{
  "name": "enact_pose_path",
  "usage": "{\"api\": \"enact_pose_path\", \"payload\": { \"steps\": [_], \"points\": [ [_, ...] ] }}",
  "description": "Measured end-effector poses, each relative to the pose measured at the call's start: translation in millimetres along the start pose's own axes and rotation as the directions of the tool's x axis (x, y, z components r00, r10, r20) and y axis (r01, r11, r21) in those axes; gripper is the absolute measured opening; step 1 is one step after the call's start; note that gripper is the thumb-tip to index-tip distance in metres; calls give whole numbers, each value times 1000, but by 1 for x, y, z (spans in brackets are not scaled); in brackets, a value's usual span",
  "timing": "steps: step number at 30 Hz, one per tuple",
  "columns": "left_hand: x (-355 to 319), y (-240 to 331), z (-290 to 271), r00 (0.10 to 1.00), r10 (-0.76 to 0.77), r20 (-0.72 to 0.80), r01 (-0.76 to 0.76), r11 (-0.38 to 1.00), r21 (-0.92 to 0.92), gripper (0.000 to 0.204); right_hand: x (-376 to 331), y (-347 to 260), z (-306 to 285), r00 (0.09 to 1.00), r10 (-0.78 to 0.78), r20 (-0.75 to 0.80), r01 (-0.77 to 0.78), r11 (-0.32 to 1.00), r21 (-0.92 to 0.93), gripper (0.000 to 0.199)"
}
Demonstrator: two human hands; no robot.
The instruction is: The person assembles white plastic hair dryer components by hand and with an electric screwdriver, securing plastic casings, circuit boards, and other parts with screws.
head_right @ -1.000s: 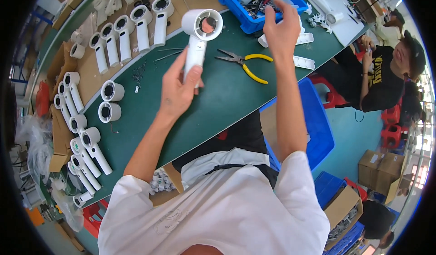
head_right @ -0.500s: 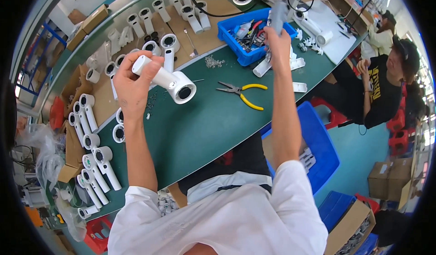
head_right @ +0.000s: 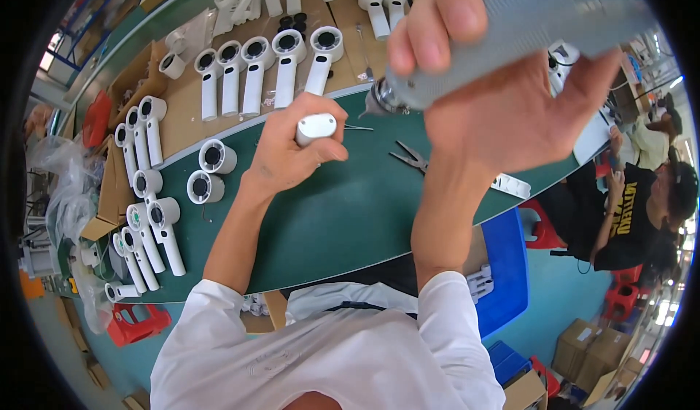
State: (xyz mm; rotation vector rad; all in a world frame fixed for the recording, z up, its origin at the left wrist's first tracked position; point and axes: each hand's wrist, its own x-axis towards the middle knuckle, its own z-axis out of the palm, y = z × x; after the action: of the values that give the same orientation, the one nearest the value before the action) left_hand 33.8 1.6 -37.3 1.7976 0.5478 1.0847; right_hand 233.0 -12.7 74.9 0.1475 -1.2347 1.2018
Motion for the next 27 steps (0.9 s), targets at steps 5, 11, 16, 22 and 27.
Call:
{"api": "enact_pose_path", "payload": {
  "steps": [5,11,16,22,27],
  "points": [
    [0,0,0,999,40,-3,-39,993,107,44,-8,19,29,948,-35,-316,32,999,-14,67],
    [1,4,-2,994,111,-1,-110,985,130,45,-4,31,15,969,-67,-238,66,998,-12,68],
    [3,6,-1,987,161,-19,-156,975,160,43,-3,31,19,965,-44,-259,35,999,-38,71],
    [2,13,-4,991,129,20,-130,968,213,42,-4,39,19,971,34,-237,-35,999,0,77],
    [0,13,-2,994,107,-37,-96,971,220,41,4,30,-16,992,82,99,-57,970,-238,74]
  ]
}}
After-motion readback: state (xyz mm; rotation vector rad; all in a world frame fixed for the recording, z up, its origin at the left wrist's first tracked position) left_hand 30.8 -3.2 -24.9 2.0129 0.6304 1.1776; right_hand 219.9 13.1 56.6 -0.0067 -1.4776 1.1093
